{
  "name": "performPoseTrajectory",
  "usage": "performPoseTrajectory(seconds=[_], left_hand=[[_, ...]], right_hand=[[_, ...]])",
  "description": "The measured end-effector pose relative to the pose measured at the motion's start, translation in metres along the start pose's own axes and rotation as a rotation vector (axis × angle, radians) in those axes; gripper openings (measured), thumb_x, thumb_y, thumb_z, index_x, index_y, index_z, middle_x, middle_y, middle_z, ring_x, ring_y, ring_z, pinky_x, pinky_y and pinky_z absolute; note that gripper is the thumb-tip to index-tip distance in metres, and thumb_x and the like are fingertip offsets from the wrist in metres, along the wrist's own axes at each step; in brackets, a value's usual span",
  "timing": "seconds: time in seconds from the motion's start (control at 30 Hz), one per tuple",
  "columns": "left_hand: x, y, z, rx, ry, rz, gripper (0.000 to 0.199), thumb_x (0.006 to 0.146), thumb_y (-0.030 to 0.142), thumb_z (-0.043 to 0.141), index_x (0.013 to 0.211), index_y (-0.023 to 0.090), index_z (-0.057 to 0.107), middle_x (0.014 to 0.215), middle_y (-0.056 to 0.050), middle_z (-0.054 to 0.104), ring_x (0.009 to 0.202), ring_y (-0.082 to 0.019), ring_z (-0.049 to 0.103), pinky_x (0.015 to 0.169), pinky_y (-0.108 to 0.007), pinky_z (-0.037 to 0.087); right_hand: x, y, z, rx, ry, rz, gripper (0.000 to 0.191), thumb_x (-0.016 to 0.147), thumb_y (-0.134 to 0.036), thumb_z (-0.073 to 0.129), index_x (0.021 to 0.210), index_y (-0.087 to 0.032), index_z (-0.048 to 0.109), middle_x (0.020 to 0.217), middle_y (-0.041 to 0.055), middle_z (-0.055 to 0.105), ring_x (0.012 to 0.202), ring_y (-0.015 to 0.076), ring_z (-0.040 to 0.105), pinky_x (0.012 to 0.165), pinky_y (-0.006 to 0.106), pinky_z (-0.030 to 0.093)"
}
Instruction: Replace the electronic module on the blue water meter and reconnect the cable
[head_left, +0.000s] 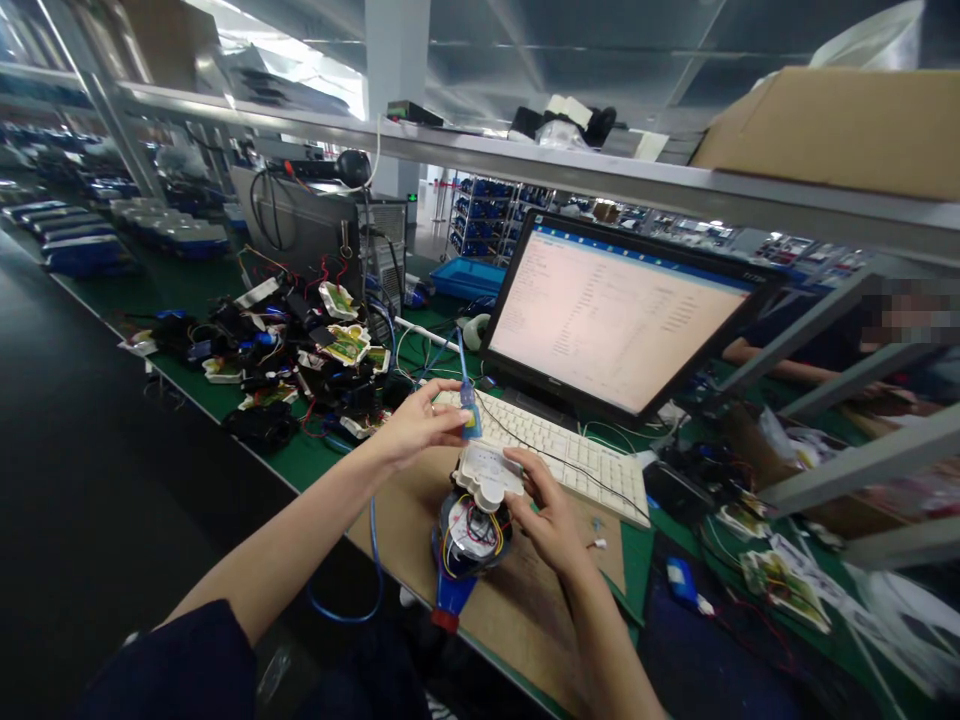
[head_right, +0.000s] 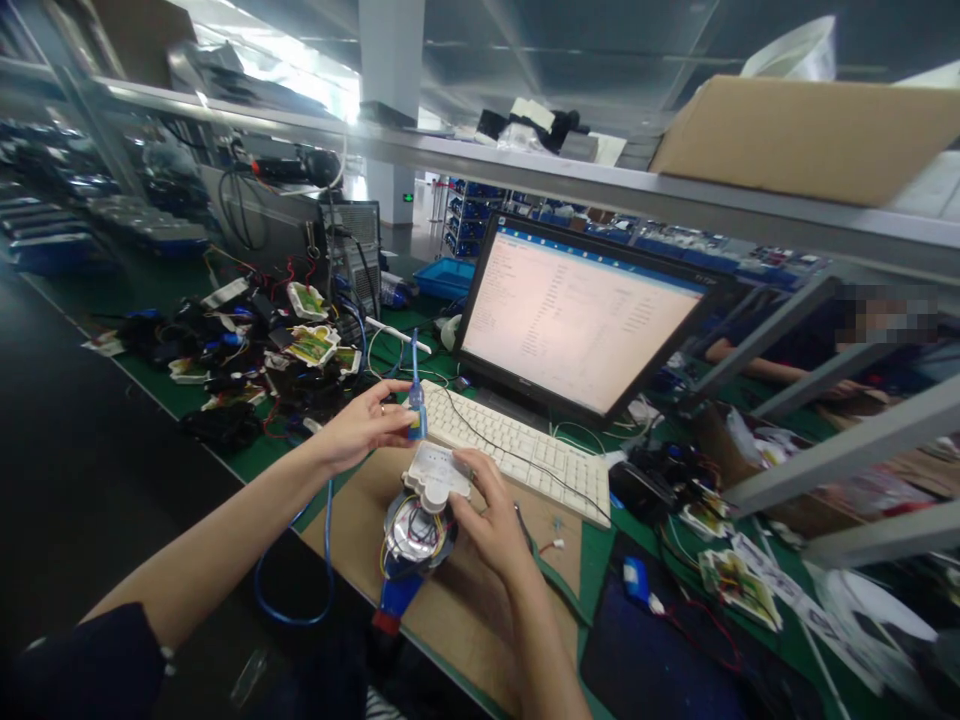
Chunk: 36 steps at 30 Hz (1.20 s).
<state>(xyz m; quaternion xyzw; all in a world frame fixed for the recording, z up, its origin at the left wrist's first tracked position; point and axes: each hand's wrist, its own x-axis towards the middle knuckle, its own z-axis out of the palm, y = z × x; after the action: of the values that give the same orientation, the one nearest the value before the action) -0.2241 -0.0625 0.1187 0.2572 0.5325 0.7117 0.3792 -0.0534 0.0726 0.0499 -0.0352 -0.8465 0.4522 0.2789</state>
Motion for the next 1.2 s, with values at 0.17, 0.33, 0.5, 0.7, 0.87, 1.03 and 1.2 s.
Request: performPoseTrajectory(seconds=[0.17, 0.33, 0.5, 0.7, 0.87, 1.03, 1.2], left_hand=[[0.001, -0.017, 0.012, 0.323, -0.068, 0.217, 0.047, 0.067, 0.020, 0.067, 0.111, 0.017, 0.051, 0.075, 0.001, 0.060, 0.070, -0.010, 0.059, 0.067, -0.026, 0.050], [0.000, -0.023, 0.015, 0.457, -0.097, 0.275, 0.043, 0.072, 0.021, 0.062, 0.114, 0.019, 0.051, 0.084, -0.001, 0.060, 0.070, -0.010, 0.060, 0.068, -0.026, 0.049], [0.000, -0.024, 0.015, 0.452, -0.082, 0.263, 0.045, 0.072, 0.022, 0.061, 0.115, 0.019, 0.050, 0.084, -0.001, 0.059, 0.067, -0.010, 0.059, 0.064, -0.024, 0.049], [0.002, -0.022, 0.015, 0.474, -0.050, 0.251, 0.046, 0.072, 0.024, 0.061, 0.116, 0.018, 0.049, 0.082, 0.000, 0.058, 0.062, -0.009, 0.058, 0.060, -0.023, 0.049], [0.002, -0.023, 0.015, 0.499, -0.058, 0.264, 0.046, 0.073, 0.024, 0.061, 0.117, 0.018, 0.049, 0.083, -0.001, 0.058, 0.062, -0.008, 0.057, 0.058, -0.022, 0.048], [-0.002, -0.025, 0.015, 0.535, -0.066, 0.305, 0.045, 0.075, 0.022, 0.060, 0.119, 0.019, 0.049, 0.083, -0.001, 0.057, 0.070, -0.011, 0.060, 0.066, -0.024, 0.050], [-0.006, -0.028, 0.015, 0.531, -0.070, 0.333, 0.043, 0.077, 0.022, 0.058, 0.119, 0.018, 0.048, 0.089, -0.004, 0.062, 0.083, -0.015, 0.062, 0.077, -0.030, 0.052]], right_hand=[[0.000, -0.001, -0.001, 0.021, -0.017, 0.011, 0.036, 0.084, -0.029, 0.051, 0.120, -0.025, 0.048, 0.124, 0.0084, 0.047, 0.119, 0.0224, 0.044, 0.100, 0.041, 0.038], [0.001, -0.003, -0.002, 0.026, -0.029, 0.011, 0.037, 0.085, -0.030, 0.051, 0.122, -0.027, 0.047, 0.125, 0.0074, 0.047, 0.119, 0.0217, 0.044, 0.099, 0.039, 0.038], [0.001, -0.005, -0.001, 0.030, -0.036, 0.007, 0.037, 0.085, -0.029, 0.051, 0.122, -0.028, 0.047, 0.125, 0.0068, 0.047, 0.119, 0.0213, 0.044, 0.100, 0.039, 0.037], [0.001, -0.006, -0.002, 0.028, -0.041, 0.009, 0.038, 0.085, -0.032, 0.051, 0.123, -0.027, 0.047, 0.125, 0.0077, 0.047, 0.120, 0.0227, 0.044, 0.098, 0.039, 0.040], [0.001, -0.006, -0.002, 0.024, -0.035, 0.016, 0.038, 0.085, -0.032, 0.051, 0.123, -0.028, 0.047, 0.126, 0.0069, 0.047, 0.119, 0.0223, 0.044, 0.098, 0.039, 0.040], [0.001, -0.005, -0.001, 0.042, -0.026, 0.012, 0.038, 0.085, -0.030, 0.052, 0.122, -0.028, 0.048, 0.126, 0.0062, 0.047, 0.119, 0.0219, 0.044, 0.098, 0.039, 0.040], [0.002, -0.006, -0.001, 0.032, -0.029, 0.000, 0.038, 0.085, -0.028, 0.052, 0.122, -0.027, 0.048, 0.126, 0.0066, 0.047, 0.119, 0.0213, 0.044, 0.100, 0.038, 0.039]])
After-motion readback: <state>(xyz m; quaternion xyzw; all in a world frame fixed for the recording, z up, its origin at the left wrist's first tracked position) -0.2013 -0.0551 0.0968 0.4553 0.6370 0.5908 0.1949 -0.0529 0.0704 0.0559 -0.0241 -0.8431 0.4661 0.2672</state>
